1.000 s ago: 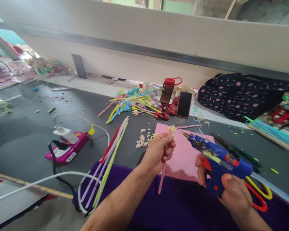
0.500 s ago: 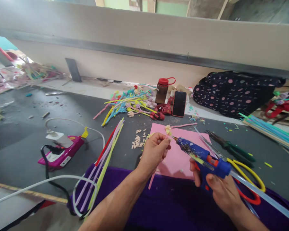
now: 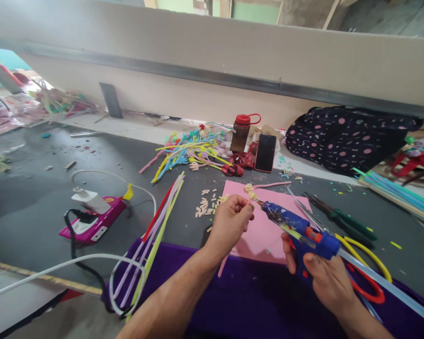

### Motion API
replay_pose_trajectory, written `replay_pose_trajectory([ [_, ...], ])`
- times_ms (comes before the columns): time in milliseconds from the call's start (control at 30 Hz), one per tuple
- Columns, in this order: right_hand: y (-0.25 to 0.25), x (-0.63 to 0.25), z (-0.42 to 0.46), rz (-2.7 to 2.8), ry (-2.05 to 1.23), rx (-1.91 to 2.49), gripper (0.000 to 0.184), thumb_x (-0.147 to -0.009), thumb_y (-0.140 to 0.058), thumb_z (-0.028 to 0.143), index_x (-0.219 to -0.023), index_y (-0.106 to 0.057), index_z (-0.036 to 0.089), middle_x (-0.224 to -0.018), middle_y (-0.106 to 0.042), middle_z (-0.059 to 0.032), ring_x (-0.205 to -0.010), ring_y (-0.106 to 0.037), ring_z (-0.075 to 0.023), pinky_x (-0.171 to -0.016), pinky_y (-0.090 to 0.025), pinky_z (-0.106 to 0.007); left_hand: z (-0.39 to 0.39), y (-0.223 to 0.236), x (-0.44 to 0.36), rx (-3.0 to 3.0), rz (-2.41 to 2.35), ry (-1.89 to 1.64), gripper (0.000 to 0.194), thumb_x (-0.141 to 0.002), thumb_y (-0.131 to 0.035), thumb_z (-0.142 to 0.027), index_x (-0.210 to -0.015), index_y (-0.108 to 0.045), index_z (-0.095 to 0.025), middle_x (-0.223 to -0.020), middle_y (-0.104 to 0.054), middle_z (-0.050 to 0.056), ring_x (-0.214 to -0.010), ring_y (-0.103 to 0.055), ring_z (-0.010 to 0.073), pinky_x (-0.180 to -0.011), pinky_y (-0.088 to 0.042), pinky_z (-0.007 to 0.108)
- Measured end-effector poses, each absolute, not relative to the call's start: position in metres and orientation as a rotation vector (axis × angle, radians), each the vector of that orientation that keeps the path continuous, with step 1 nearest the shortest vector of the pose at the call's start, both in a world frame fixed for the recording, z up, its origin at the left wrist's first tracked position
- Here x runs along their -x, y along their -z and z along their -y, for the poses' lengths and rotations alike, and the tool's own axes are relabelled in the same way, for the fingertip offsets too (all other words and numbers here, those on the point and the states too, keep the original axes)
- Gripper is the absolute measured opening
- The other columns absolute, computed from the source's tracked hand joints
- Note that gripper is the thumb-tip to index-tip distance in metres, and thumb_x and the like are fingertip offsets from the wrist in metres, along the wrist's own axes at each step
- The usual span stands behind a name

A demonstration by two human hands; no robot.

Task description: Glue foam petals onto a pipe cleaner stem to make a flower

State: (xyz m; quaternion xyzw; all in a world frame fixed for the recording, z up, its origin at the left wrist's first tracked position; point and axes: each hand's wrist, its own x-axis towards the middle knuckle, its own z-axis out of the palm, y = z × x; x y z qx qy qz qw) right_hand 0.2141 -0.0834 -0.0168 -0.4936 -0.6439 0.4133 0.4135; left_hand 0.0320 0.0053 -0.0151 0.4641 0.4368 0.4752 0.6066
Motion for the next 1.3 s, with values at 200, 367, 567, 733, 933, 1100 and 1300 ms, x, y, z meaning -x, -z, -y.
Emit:
replay_pose_trajectory([
  [200,0.0158,-0.2142,0.0843,1.652,-0.986,1.304,0.043,-0.088,-0.035,0.044,-0.067,-0.060,0.016,-0.070,-0.062,-0.0085,-0.072,-0.059,-0.0227,-0.070,-0.046,-0.037,-0.0059,0.0152,-0.0319,-1.048,-1.005,-1.104,0.018,-0.072,-0.057,-0.032,-0.067,-0.047,-0.017,-0.052,-0.054,-0.005,-0.032,-0.034,0.0013,-0.035,-0.024,0.015],
  [367,0.0149,-0.2147,0.0836,1.693,-0.920,1.329,0.045,-0.088,-0.035,0.045,-0.061,-0.058,0.017,-0.075,-0.064,-0.0093,-0.075,-0.059,-0.0234,-0.070,-0.046,-0.036,-0.0056,0.0168,-0.0315,-1.050,-0.989,-1.091,0.018,-0.072,-0.057,-0.032,-0.068,-0.048,-0.017,-0.053,-0.054,-0.004,-0.033,-0.034,0.0016,-0.035,-0.023,0.015],
  [567,0.0212,-0.2182,0.0810,1.765,-0.879,1.334,0.046,-0.089,-0.034,0.044,-0.060,-0.058,0.017,-0.070,-0.063,-0.0078,-0.072,-0.059,-0.0219,-0.066,-0.047,-0.032,-0.0056,0.0144,-0.0317,-1.016,-1.002,-1.088,0.018,-0.070,-0.059,-0.031,-0.067,-0.049,-0.017,-0.052,-0.054,-0.004,-0.032,-0.033,0.0017,-0.035,-0.023,0.015],
  [733,0.0164,-0.2162,0.0842,1.807,-0.820,1.395,0.045,-0.090,-0.032,0.043,-0.062,-0.057,0.018,-0.067,-0.062,-0.0068,-0.066,-0.056,-0.0197,-0.066,-0.046,-0.032,-0.0054,0.0145,-0.0314,-0.992,-1.005,-1.082,0.018,-0.069,-0.060,-0.031,-0.068,-0.050,-0.017,-0.052,-0.054,-0.004,-0.033,-0.034,0.0022,-0.035,-0.022,0.015],
  [933,0.0145,-0.2154,0.0861,1.805,-0.784,1.410,0.043,-0.089,-0.035,0.043,-0.063,-0.058,0.017,-0.069,-0.063,-0.0071,-0.069,-0.058,-0.0204,-0.068,-0.047,-0.031,-0.0053,0.0156,-0.0318,-1.031,-0.991,-1.098,0.017,-0.071,-0.058,-0.031,-0.068,-0.049,-0.017,-0.052,-0.054,-0.004,-0.032,-0.033,0.0015,-0.035,-0.022,0.015],
  [1100,0.0168,-0.2161,0.0868,1.775,-0.783,1.433,0.041,-0.088,-0.038,0.043,-0.065,-0.060,0.017,-0.078,-0.064,-0.0085,-0.077,-0.059,-0.0222,-0.073,-0.047,-0.033,-0.0054,0.0145,-0.0321,-1.070,-1.001,-1.097,0.017,-0.074,-0.055,-0.032,-0.068,-0.048,-0.017,-0.051,-0.054,-0.005,-0.031,-0.032,0.0013,-0.035,-0.024,0.015],
  [1300,0.0141,-0.2157,0.0828,1.772,-0.870,1.387,0.044,-0.089,-0.033,0.044,-0.061,-0.055,0.018,-0.067,-0.061,-0.0063,-0.072,-0.058,-0.0211,-0.072,-0.045,-0.033,-0.0050,0.0144,-0.0316,-1.069,-0.988,-1.109,0.017,-0.073,-0.056,-0.032,-0.069,-0.048,-0.017,-0.052,-0.054,-0.005,-0.032,-0.032,0.0010,-0.036,-0.024,0.015],
])
